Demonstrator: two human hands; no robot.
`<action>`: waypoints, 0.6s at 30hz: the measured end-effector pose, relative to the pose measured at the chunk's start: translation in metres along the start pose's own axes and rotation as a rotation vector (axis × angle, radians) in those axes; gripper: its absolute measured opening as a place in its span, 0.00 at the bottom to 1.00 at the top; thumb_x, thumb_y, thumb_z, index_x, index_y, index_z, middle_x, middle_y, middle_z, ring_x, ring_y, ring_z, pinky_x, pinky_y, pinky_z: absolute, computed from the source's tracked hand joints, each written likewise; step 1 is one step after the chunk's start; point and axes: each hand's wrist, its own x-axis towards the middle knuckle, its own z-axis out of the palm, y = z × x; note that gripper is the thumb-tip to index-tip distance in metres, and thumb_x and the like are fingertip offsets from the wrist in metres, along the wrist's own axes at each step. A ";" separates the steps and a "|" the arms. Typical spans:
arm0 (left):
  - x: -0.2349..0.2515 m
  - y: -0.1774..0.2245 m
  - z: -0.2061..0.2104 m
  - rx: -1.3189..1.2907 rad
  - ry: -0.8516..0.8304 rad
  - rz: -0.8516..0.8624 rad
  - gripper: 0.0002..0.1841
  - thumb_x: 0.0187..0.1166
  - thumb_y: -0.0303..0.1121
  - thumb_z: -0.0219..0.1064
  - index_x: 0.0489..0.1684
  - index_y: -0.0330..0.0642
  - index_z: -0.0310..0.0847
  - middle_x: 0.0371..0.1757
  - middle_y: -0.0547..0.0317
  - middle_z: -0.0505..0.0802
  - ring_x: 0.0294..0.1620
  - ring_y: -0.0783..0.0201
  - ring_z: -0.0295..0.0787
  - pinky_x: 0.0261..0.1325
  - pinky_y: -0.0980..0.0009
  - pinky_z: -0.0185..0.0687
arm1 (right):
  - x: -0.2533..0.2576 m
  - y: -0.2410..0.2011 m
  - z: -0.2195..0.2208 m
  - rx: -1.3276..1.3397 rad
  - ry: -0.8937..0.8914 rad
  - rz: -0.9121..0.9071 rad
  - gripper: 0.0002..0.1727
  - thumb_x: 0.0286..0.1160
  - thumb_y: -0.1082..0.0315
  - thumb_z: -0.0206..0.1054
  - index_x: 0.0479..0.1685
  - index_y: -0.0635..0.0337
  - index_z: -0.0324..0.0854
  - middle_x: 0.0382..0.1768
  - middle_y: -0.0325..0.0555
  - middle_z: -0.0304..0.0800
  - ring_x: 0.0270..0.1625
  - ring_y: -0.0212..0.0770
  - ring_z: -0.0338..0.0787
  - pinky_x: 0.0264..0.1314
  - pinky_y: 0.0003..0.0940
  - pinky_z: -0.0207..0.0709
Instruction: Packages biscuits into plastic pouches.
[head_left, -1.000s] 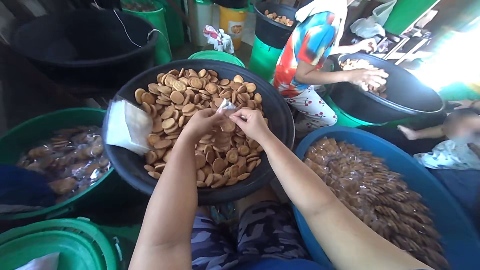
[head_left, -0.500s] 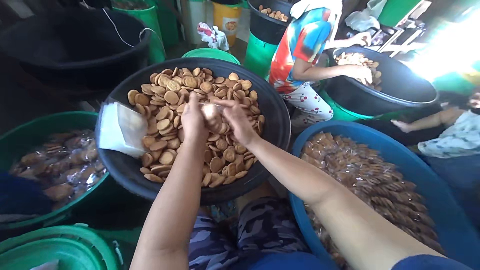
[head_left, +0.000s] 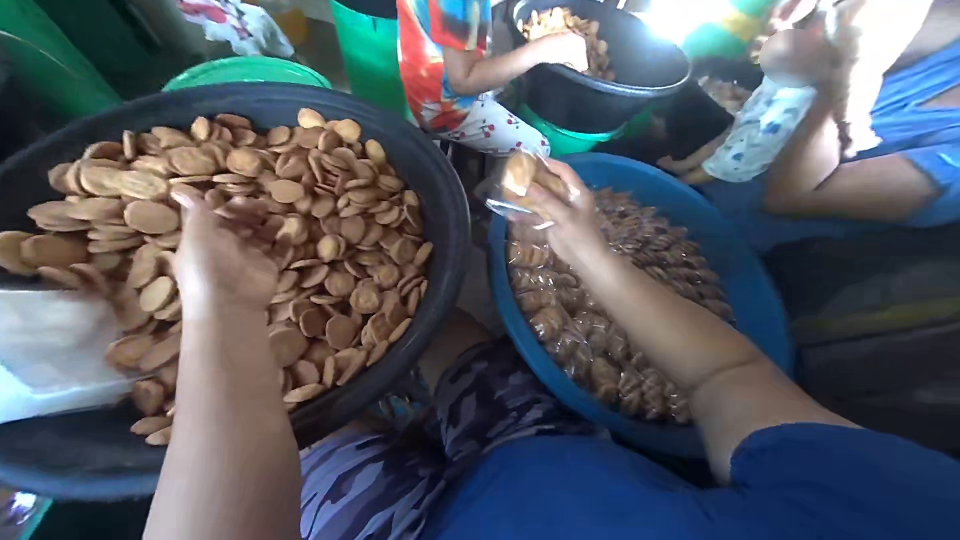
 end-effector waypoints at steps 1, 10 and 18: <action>-0.002 0.002 0.001 -0.014 0.006 0.013 0.31 0.93 0.61 0.28 0.49 0.56 0.77 0.40 0.71 0.92 0.41 0.68 0.91 0.51 0.64 0.88 | -0.011 0.001 -0.026 -0.032 0.015 0.175 0.27 0.79 0.68 0.69 0.78 0.62 0.71 0.63 0.53 0.85 0.57 0.48 0.92 0.57 0.49 0.92; -0.010 0.010 -0.005 0.069 -0.053 0.101 0.21 0.95 0.56 0.39 0.48 0.60 0.77 0.44 0.74 0.93 0.44 0.70 0.92 0.52 0.65 0.90 | -0.078 0.071 -0.078 -1.065 -0.226 0.296 0.48 0.55 0.39 0.85 0.76 0.57 0.75 0.63 0.62 0.84 0.60 0.60 0.87 0.63 0.61 0.82; 0.015 0.050 -0.127 1.051 0.173 0.344 0.28 0.94 0.43 0.52 0.76 0.21 0.68 0.73 0.26 0.81 0.76 0.39 0.77 0.82 0.43 0.65 | -0.055 0.120 -0.092 -1.248 -0.636 0.000 0.53 0.67 0.19 0.58 0.94 0.35 0.58 0.98 0.43 0.41 0.98 0.54 0.30 0.90 0.77 0.19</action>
